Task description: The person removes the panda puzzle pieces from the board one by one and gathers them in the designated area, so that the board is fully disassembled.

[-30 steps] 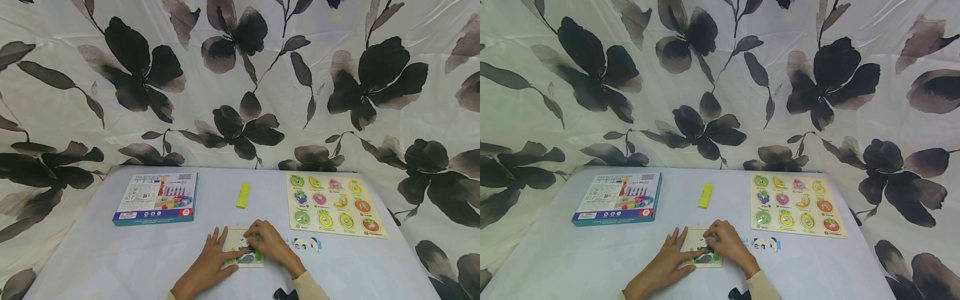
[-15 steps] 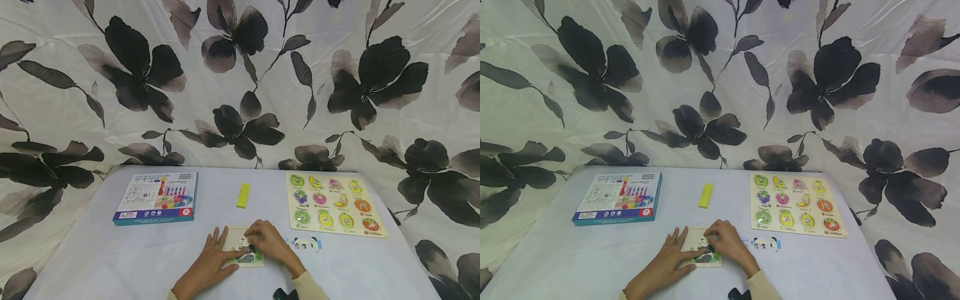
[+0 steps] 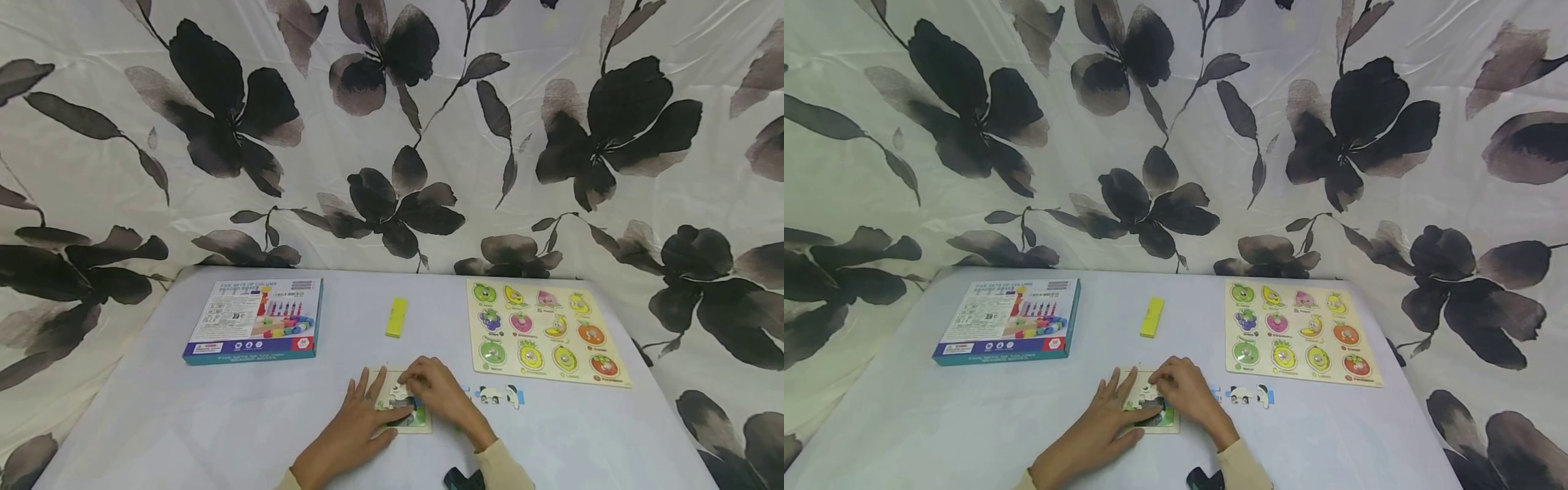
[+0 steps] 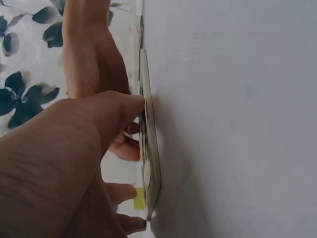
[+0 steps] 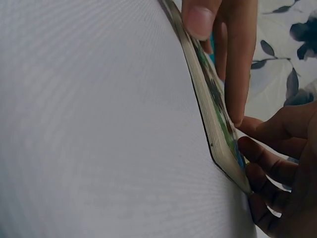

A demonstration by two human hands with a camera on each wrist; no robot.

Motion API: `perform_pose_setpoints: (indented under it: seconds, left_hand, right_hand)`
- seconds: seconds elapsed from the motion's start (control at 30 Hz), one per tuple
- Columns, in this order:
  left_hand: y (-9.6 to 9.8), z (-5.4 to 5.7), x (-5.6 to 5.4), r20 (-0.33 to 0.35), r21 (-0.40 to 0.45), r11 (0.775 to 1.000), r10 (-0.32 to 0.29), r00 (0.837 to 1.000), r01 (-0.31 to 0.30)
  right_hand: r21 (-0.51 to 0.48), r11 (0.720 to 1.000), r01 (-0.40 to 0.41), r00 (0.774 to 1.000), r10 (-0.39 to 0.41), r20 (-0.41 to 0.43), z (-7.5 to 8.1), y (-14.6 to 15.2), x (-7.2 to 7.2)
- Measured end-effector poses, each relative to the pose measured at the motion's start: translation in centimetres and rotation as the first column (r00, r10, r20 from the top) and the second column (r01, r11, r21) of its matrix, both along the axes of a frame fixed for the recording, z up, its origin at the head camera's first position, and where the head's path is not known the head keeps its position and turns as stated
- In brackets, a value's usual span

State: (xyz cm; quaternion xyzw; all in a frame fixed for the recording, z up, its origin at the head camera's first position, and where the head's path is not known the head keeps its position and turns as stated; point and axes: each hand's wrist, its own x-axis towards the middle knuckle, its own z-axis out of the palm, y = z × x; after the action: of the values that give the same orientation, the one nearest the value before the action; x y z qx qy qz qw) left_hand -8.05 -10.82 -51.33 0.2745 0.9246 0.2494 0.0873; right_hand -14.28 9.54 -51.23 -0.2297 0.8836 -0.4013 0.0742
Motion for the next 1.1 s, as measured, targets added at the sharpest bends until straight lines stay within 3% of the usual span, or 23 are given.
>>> perform_pose_setpoints:
  seconds: [0.73, 1.1]
  left_hand:
    - [0.44, -0.17, -0.24, -0.018, -0.017, 1.0, -0.015, 1.0, 0.015]
    - [0.44, 0.23, -0.02, -0.02, -0.02, 1.0, -0.019, 1.0, 0.018]
  right_hand:
    - [-0.044, 0.999, 0.01, 1.0, -0.009, 0.027, 0.27, 0.15, -0.03]
    - [-0.149, 0.986, -0.078, 0.992, 0.093, 0.091, -0.04, 0.44, 0.28]
